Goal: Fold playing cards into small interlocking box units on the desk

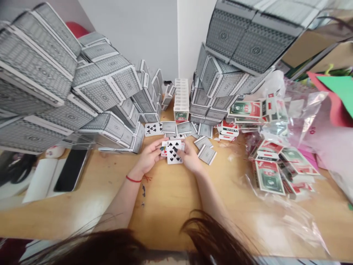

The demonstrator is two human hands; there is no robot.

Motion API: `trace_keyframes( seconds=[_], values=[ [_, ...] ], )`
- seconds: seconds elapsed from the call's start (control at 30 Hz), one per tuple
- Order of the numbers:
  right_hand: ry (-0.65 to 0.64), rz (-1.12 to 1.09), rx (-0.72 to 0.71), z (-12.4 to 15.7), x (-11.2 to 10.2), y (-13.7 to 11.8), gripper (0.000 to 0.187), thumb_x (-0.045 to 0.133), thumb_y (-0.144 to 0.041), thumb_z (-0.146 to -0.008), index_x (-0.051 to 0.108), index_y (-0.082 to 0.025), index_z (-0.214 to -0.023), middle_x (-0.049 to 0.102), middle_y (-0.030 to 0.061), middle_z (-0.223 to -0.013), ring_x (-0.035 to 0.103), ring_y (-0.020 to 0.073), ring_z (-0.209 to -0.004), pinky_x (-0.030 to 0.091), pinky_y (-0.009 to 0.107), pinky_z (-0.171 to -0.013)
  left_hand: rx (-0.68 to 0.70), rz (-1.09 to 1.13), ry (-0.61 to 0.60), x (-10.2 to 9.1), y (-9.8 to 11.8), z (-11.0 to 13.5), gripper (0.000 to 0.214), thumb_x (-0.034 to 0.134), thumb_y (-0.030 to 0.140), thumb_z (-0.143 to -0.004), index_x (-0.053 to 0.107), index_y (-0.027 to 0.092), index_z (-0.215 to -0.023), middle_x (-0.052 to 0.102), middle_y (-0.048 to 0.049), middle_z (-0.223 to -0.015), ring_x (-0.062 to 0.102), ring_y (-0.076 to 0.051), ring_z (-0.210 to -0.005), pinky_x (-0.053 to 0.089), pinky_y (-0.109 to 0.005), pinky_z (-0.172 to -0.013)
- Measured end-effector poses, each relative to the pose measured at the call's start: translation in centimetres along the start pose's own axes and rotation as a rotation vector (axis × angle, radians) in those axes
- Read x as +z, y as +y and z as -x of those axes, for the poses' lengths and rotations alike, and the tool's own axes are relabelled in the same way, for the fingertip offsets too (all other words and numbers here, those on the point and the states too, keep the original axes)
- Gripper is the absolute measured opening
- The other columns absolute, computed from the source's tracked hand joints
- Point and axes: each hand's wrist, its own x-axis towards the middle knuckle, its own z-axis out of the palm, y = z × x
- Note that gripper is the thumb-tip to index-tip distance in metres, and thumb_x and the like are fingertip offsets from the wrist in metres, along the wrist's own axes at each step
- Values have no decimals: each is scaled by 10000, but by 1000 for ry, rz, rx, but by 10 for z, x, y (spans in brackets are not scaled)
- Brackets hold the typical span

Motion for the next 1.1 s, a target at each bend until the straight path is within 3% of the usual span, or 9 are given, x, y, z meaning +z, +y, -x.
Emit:
trace_keyframes(
  seconds=[0.2,0.3,0.7,1.1],
  values=[
    [-50,-72,102,55,15,8,259,575,-299,-743,446,-240,-960,584,-5,-828,569,135,-674,458,262,-600,-100,94,-15,6,-16,57,462,555,143,-740,497,248,-1186,551,-77,-1180,578,-188,-959,470,-345,-844],
    [-66,-77,133,69,18,9,249,570,-320,-753,452,-232,-954,582,3,-834,567,132,-665,456,259,-590,-153,146,-51,5,-18,72,443,551,165,-756,500,244,-1188,549,-86,-1183,579,-201,-966,465,-363,-854],
    [-30,-118,130,63,16,10,318,596,-304,-727,465,-249,-1012,585,0,-857,564,142,-705,457,268,-609,-166,198,-97,1,-15,63,379,562,139,-752,527,222,-1119,556,-86,-1160,561,-192,-994,457,-368,-857],
    [10,-202,131,60,16,10,364,647,-307,-689,479,-246,-1005,592,3,-853,575,139,-686,473,264,-602,-99,178,-45,4,-13,55,221,629,178,-700,559,190,-909,615,-27,-919,582,-123,-773,481,-259,-702]
  ],
)
